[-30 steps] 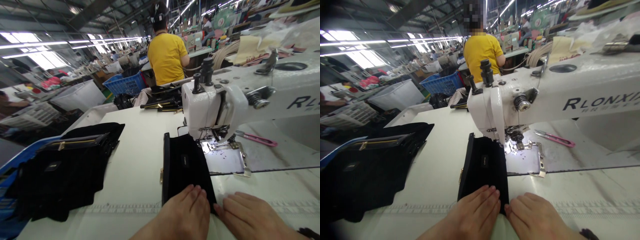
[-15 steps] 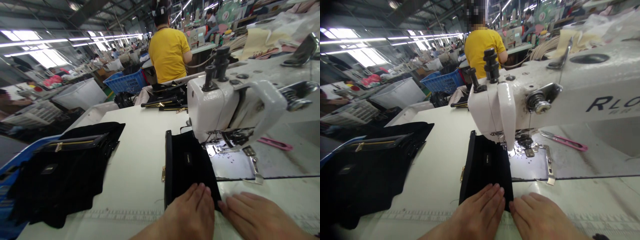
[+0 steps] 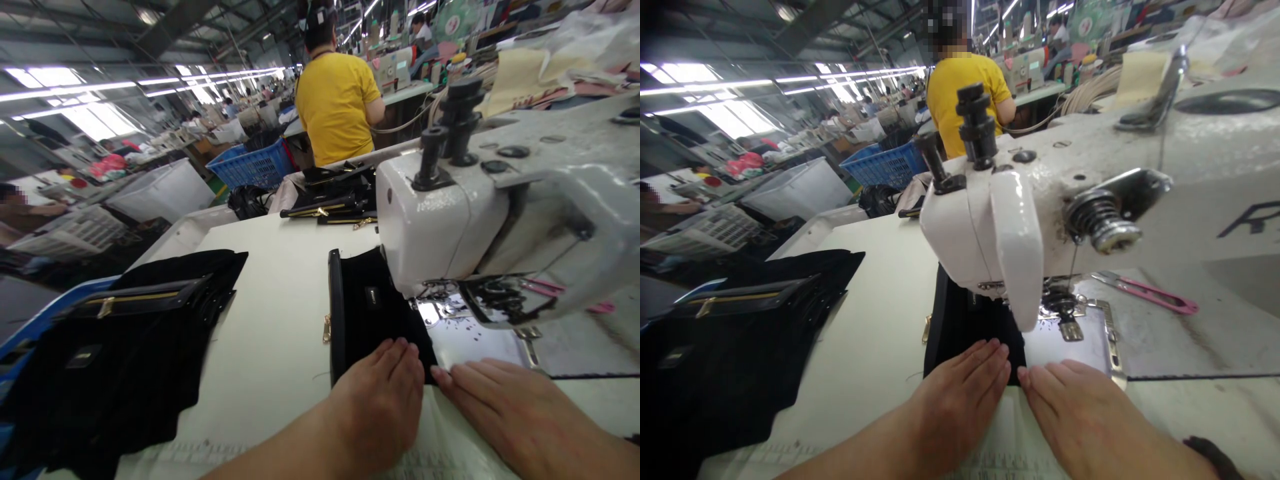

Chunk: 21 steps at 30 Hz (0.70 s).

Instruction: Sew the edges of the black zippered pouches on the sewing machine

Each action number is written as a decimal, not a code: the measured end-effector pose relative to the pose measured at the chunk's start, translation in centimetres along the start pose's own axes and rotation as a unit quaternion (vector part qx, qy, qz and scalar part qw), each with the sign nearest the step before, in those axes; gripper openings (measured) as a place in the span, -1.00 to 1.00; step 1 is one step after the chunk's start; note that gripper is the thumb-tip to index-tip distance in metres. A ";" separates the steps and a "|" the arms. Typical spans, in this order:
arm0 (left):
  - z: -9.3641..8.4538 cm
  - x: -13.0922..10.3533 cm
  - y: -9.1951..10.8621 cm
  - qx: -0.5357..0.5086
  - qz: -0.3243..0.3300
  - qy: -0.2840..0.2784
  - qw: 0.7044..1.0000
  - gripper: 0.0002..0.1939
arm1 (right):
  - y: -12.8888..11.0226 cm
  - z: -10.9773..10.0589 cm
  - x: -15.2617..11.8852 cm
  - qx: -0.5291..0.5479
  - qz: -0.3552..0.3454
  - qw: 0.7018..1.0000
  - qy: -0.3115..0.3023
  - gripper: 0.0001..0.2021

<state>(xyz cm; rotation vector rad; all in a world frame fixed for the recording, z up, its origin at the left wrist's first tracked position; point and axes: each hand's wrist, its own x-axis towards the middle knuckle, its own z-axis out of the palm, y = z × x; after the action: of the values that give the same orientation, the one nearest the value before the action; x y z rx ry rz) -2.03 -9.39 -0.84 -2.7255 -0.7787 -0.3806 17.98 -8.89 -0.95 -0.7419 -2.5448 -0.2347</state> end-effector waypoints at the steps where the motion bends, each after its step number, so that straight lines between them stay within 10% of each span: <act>1: 0.1 0.1 -0.3 0.003 0.007 -0.013 1.000 -0.68 | 0.2 0.1 0.1 -0.006 -0.001 1.000 0.002 -0.66; 21: 1.7 2.9 -4.6 0.013 0.007 -0.152 0.988 -0.63 | 1.9 1.7 0.1 0.003 0.021 0.998 -0.064 -0.66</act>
<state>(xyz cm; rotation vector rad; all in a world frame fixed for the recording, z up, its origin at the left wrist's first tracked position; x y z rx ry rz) -1.82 -3.72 -0.54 -2.7974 -0.8310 0.0536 18.26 -6.81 -2.36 -0.8318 -2.6448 -0.1721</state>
